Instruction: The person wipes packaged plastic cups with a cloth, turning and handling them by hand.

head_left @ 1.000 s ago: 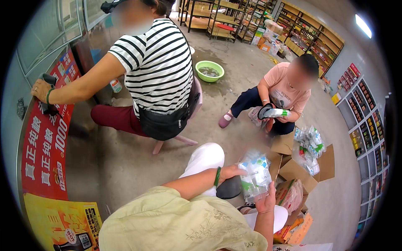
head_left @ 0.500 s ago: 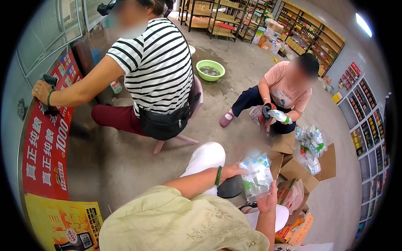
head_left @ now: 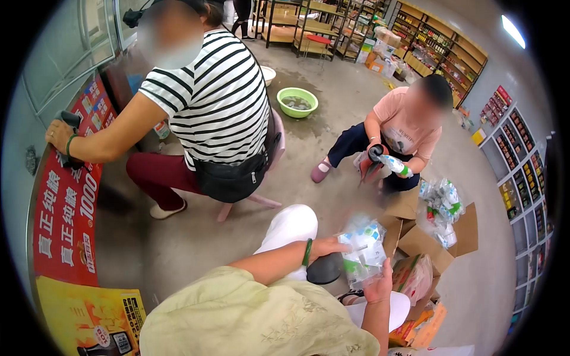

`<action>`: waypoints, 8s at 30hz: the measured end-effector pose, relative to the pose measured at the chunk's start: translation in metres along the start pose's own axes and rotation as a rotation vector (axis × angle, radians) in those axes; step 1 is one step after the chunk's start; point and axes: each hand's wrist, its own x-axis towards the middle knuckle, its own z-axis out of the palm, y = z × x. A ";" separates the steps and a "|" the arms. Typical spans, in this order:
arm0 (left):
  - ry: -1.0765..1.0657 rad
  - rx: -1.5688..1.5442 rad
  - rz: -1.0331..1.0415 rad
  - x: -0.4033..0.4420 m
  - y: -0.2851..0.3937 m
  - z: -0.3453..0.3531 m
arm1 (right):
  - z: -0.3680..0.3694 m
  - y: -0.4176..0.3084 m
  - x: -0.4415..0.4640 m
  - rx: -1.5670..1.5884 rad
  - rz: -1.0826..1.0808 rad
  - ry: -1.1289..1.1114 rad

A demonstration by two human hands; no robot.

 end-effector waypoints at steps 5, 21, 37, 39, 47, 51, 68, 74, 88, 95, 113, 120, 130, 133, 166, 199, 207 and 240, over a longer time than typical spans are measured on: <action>0.024 0.020 -0.014 0.001 0.007 0.003 | 0.000 0.005 -0.001 -0.010 -0.036 0.027; 0.089 0.116 -0.126 0.015 -0.024 -0.023 | -0.031 0.010 0.014 0.119 0.045 0.188; 0.150 0.210 -0.146 0.014 -0.017 -0.014 | -0.029 0.005 0.013 0.186 0.049 0.080; 0.149 0.228 -0.124 0.014 -0.018 -0.015 | -0.029 0.005 0.013 0.177 0.034 0.078; 0.161 0.191 -0.152 0.019 -0.030 -0.026 | -0.032 0.006 0.014 0.172 0.037 0.062; 0.141 0.191 -0.127 0.018 -0.029 -0.025 | -0.034 0.007 0.013 0.175 0.034 0.043; 0.104 0.192 -0.137 0.015 -0.017 -0.012 | -0.031 0.008 0.013 0.190 0.018 0.051; 0.109 0.179 -0.176 0.016 -0.016 -0.009 | -0.037 0.008 0.014 0.191 0.032 0.079; 0.109 0.190 -0.237 0.023 -0.031 -0.025 | -0.048 0.005 0.020 0.191 0.019 0.106; 0.197 0.095 -0.298 0.020 -0.022 -0.024 | -0.035 0.004 0.025 0.175 0.010 0.064; 0.375 0.744 -0.036 0.078 0.015 0.029 | -0.053 -0.041 0.109 0.287 0.240 0.020; 0.431 0.298 -0.136 0.111 -0.007 0.000 | -0.073 -0.070 0.105 0.361 0.106 -0.004; 0.468 0.335 -0.117 0.139 -0.010 0.023 | -0.088 -0.091 0.093 0.510 -0.057 0.030; 0.581 0.262 -0.152 0.119 -0.011 0.024 | -0.095 -0.096 0.085 0.591 -0.116 0.009; 0.288 1.995 0.421 0.196 -0.048 0.070 | -0.097 -0.049 0.113 0.191 -0.115 0.104; 0.627 1.497 0.307 0.166 -0.026 0.002 | -0.083 -0.052 0.094 0.114 -0.100 0.116; 0.394 1.782 0.269 0.164 -0.049 0.092 | -0.096 -0.066 0.095 0.309 -0.099 0.105; 0.493 0.847 0.461 0.171 0.062 0.072 | -0.102 -0.105 0.083 0.713 -0.260 -0.161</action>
